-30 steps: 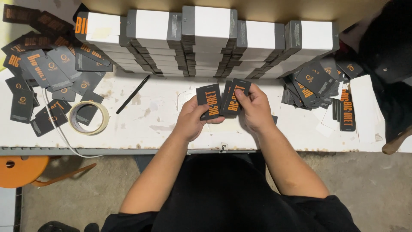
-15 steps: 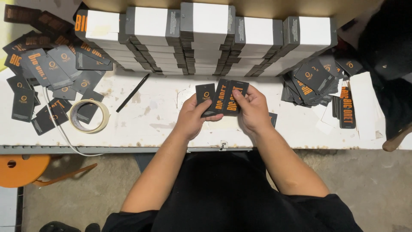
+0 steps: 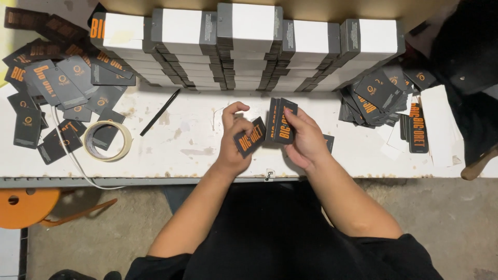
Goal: Counting and stacking small printed cards at a workbench in a factory setting.
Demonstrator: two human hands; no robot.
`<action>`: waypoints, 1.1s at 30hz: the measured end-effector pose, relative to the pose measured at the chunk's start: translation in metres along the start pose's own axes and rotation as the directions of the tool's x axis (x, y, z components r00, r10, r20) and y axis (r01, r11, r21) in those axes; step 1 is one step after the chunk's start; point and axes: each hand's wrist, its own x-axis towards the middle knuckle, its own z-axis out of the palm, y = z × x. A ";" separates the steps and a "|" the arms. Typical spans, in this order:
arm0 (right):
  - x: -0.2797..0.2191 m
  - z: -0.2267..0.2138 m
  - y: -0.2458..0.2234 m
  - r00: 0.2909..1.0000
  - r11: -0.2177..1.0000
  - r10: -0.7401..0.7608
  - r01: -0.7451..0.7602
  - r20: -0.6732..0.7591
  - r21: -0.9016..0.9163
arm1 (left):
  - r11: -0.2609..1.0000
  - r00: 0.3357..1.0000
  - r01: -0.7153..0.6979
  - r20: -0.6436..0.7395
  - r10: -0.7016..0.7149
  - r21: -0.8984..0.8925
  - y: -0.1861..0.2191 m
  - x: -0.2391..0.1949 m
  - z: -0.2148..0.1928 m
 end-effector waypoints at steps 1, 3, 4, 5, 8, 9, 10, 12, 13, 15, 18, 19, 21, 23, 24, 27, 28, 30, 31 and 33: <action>-0.006 0.006 -0.002 1.000 1.000 -0.001 0.001 -0.005 0.002 | 1.000 1.000 0.002 0.004 -0.002 -0.002 0.001 0.000 0.002; -0.018 0.020 -0.005 0.998 0.999 0.053 -0.053 -0.035 0.011 | 0.932 0.964 -0.210 -0.097 0.248 0.297 0.003 -0.002 0.004; -0.021 0.023 -0.004 0.998 0.999 0.054 -0.053 -0.033 0.009 | 0.931 0.964 -0.210 -0.099 0.249 0.298 0.000 -0.003 0.004; -0.024 0.027 -0.004 0.998 0.998 0.064 -0.064 -0.026 -0.004 | 0.910 0.948 -0.221 -0.143 0.285 0.351 -0.004 -0.003 0.003; -0.025 0.030 0.004 0.998 0.998 0.062 -0.062 0.002 -0.017 | 0.883 0.933 -0.217 -0.177 0.313 0.417 -0.011 -0.006 0.002; -0.025 0.029 0.008 0.999 0.999 0.048 -0.048 0.019 -0.014 | 0.880 0.939 -0.204 -0.168 0.300 0.429 -0.013 -0.008 0.003; -0.024 0.028 0.009 0.999 0.999 0.047 -0.047 0.019 -0.014 | 0.880 0.939 -0.205 -0.167 0.300 0.429 -0.012 -0.007 0.003; -0.022 0.028 0.011 1.000 1.000 -0.007 0.007 0.004 -0.017 | 0.852 0.952 -0.216 -0.090 0.293 0.477 -0.010 -0.006 0.003; -0.021 0.027 0.012 1.000 1.000 -0.008 0.008 0.003 -0.016 | 0.852 0.952 -0.217 -0.090 0.292 0.477 -0.003 -0.005 0.003; -0.020 0.027 0.012 0.993 0.993 -0.117 0.116 -0.011 -0.023 | 0.860 0.975 -0.178 -0.033 0.220 0.479 0.012 -0.001 0.005; -0.016 0.024 0.011 0.981 0.981 -0.192 0.192 -0.015 -0.019 | 0.945 0.993 -0.120 0.050 0.110 0.305 0.002 -0.002 0.003; -0.013 0.020 0.011 0.981 0.981 -0.195 0.195 -0.020 -0.019 | 0.946 0.993 -0.121 0.055 0.109 0.301 -0.003 -0.003 0.000; -0.009 0.011 0.011 0.953 0.949 -0.301 0.301 0.015 -0.089 | 0.978 0.997 0.059 0.064 -0.047 -0.198 -0.012 -0.003 -0.003; -0.012 0.013 0.012 0.948 0.935 -0.313 0.319 0.061 -0.154 | 0.951 0.990 0.120 0.108 -0.093 -0.286 -0.001 0.002 -0.004; -0.013 0.016 0.012 0.940 0.916 -0.319 0.338 0.121 -0.217 | 0.916 0.981 0.175 0.145 -0.130 -0.362 0.005 0.006 -0.006; -0.024 0.034 0.011 0.925 0.809 -0.338 0.380 0.173 -0.448 | 0.896 0.950 0.272 0.247 -0.191 -0.351 0.003 0.005 -0.003; -0.026 0.038 0.011 0.925 0.810 -0.340 0.379 0.168 -0.447 | 0.895 0.948 0.275 0.253 -0.193 -0.351 -0.002 0.004 -0.002; -0.029 0.045 0.012 0.891 0.592 -0.392 0.436 0.231 -0.678 | 0.740 0.921 0.387 0.184 -0.344 -0.550 -0.013 0.003 0.000; -0.028 0.046 0.010 0.892 0.593 -0.392 0.432 0.225 -0.679 | 0.737 0.919 0.392 0.189 -0.347 -0.550 -0.008 0.005 -0.002; -0.029 0.045 0.005 0.781 0.187 -0.462 0.549 0.421 -0.814 | 0.644 0.895 0.425 0.191 -0.403 -0.636 0.000 0.011 -0.001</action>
